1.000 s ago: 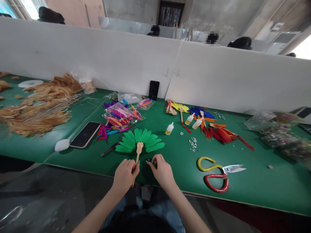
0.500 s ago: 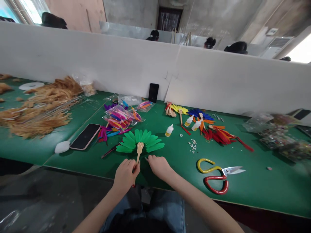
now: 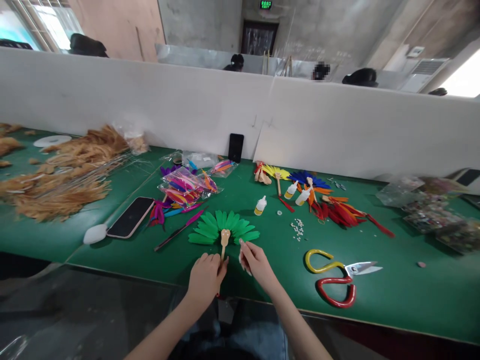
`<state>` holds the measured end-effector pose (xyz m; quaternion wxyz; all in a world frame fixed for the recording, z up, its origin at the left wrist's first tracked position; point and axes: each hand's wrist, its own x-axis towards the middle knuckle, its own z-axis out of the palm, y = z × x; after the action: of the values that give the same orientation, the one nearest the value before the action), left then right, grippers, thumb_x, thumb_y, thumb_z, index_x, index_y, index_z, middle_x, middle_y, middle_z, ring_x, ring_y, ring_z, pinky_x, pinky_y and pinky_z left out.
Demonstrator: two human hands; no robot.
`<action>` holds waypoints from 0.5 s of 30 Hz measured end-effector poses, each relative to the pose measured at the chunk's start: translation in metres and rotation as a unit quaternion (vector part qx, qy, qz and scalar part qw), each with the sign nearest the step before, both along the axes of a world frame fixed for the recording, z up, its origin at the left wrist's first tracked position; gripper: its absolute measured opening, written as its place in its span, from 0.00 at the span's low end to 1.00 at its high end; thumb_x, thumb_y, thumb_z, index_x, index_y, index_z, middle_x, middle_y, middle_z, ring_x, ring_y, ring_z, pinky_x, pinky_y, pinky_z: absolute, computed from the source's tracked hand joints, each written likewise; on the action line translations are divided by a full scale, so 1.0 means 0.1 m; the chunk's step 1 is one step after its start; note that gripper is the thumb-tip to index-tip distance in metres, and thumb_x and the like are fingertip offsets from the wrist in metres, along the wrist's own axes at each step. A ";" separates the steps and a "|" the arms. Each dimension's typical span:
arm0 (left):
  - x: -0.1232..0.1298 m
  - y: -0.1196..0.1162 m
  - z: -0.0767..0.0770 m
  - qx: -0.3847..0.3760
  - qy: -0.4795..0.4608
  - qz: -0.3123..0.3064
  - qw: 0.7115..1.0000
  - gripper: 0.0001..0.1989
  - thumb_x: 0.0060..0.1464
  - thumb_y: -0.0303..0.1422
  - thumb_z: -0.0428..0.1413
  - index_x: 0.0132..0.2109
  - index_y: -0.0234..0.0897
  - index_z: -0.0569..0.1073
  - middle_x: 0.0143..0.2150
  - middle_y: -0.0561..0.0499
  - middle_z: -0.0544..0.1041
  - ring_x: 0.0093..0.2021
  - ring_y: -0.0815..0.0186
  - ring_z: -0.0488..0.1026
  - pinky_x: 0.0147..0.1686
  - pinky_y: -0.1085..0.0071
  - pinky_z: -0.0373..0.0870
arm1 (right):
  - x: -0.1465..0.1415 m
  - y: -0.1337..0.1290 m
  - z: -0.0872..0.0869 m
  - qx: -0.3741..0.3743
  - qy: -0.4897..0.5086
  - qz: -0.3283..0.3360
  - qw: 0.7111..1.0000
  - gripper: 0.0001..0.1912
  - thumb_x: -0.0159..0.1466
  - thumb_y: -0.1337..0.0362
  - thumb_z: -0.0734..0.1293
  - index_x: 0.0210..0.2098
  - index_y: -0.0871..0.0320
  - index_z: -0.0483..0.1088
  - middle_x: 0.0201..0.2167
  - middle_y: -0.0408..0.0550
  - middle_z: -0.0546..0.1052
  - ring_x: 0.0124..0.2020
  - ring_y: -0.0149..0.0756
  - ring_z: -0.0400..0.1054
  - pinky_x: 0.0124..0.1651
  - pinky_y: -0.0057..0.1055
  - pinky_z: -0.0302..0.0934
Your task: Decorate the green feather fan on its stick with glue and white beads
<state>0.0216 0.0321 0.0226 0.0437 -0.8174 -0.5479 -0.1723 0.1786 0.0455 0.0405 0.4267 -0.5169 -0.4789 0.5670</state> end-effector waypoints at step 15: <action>-0.06 0.22 0.26 -0.033 -0.100 -0.121 0.987 0.13 0.63 0.33 0.41 0.31 0.37 0.64 0.30 0.50 0.69 0.31 0.64 0.65 0.29 0.70 0.62 | -0.41 0.01 -0.26 0.056 -0.005 -0.045 0.997 0.20 0.62 0.49 0.55 0.24 0.58 0.60 0.17 0.37 0.57 0.18 0.26 0.48 0.20 0.23 0.45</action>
<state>0.0155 0.0543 0.0490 -0.0593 -0.8572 -0.4524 -0.2390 0.1375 0.0463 0.0148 0.4777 -0.5155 -0.4886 0.5170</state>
